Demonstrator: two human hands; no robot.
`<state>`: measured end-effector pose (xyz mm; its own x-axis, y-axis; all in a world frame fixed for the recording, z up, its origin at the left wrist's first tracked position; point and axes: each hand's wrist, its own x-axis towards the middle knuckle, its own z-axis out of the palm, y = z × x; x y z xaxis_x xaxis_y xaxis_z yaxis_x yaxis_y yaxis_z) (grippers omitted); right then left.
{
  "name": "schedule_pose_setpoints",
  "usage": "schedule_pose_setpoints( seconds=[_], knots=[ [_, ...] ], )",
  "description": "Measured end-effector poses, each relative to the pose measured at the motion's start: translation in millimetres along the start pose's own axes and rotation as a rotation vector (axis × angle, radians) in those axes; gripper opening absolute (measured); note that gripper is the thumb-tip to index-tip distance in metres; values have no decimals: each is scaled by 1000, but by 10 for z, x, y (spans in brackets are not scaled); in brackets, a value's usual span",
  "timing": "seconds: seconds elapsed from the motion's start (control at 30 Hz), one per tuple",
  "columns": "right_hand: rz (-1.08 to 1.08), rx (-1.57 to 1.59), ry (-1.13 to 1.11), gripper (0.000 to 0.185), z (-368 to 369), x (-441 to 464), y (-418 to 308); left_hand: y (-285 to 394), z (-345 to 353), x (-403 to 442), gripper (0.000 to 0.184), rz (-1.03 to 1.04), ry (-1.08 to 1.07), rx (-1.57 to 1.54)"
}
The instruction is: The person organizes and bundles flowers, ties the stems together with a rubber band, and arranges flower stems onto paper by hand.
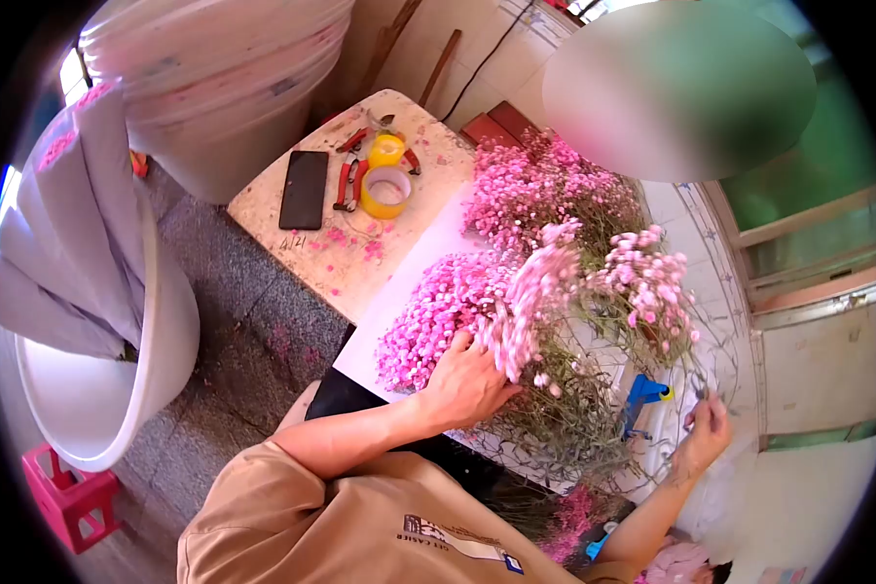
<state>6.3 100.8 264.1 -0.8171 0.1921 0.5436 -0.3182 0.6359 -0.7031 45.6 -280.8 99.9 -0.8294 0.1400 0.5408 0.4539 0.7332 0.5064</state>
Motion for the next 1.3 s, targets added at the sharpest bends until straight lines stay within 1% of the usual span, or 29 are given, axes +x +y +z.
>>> schedule_pose_setpoints(
  seconds=[0.03,0.07,0.1,0.17,0.2,0.23,0.33,0.37,0.4,0.43,0.47,0.5,0.53,0.57,0.63,0.67,0.7,0.73,0.77,0.8,0.87,0.9,0.97,1.0,1.07,1.13,1.17,1.23,1.3],
  knots=[
    [24,132,23,20,-21,-43,32,-14,-22,8,58,20,76,-5],
    [20,126,12,20,-73,-51,10,-11,-61,15,64,-38,-34,-94],
    [1,139,31,20,-144,-58,-23,-12,-101,39,64,-42,-32,-103],
    [-23,141,59,21,-200,-50,-142,-13,-205,133,49,-108,-8,-217],
    [-34,175,98,21,-136,-42,-269,-21,-240,164,45,-102,-71,-215],
    [-45,210,132,22,-97,-14,-364,-31,-217,164,45,-100,-68,-224],
    [-31,174,54,24,-253,199,-457,-49,-117,127,42,-67,-80,-177],
    [-27,150,16,25,-287,264,-514,-55,-95,116,42,-77,-74,-176],
    [34,2,96,24,-191,278,-845,-60,-80,100,43,-62,-27,-161],
    [34,3,90,24,-181,361,-952,-64,-66,84,45,-44,16,-146],
    [-47,59,94,23,-180,444,-1027,-61,-52,76,51,-61,-3,-130],
    [-128,113,100,22,-170,508,-1094,-61,-53,70,51,-62,-2,-131],
    [-155,104,113,16,-142,544,-1142,-62,-56,70,53,-65,-20,-128],
    [-160,101,114,16,-135,551,-1119,-62,-58,73,56,-69,-38,-126],
    [-165,-18,36,16,-62,559,-933,-56,-59,65,56,-64,-30,-128],
    [-239,-149,-129,18,-133,572,-704,-55,-60,57,57,-61,-27,-126],
    [-108,-255,-151,17,33,422,-682,-52,-68,53,57,-65,-26,-128],
    [-64,-287,-247,16,158,296,-536,-44,-86,51,57,-59,-20,-133],
    [-352,-407,-335,14,296,196,-284,-37,-115,51,57,-53,-14,-137],
    [-211,-444,-439,16,366,52,-131,-23,-161,60,54,-46,-7,-128],
    [-143,-470,-594,20,461,-193,360,38,-275,98,52,-20,-27,-111],
    [-142,-470,-594,20,484,-293,583,67,-296,125,50,14,-46,-93],
    [-212,-415,-637,24,519,-432,867,167,-300,210,48,57,5,-45],
    [-210,-414,-635,24,561,-471,837,245,-369,285,49,102,25,-83],
    [-189,-252,-547,33,658,-520,777,364,-404,511,49,147,44,-119],
    [-223,-259,-541,33,642,-557,912,379,-384,912,52,280,145,-144],
    [-260,-267,-535,32,636,-565,966,342,-271,1084,52,280,147,-140],
    [-247,-305,-546,29,645,-600,922,205,1,1340,59,163,144,43],
    [-171,-337,-573,28,643,-628,981,120,-109,1388,69,-17,-344,184]
  ],
)
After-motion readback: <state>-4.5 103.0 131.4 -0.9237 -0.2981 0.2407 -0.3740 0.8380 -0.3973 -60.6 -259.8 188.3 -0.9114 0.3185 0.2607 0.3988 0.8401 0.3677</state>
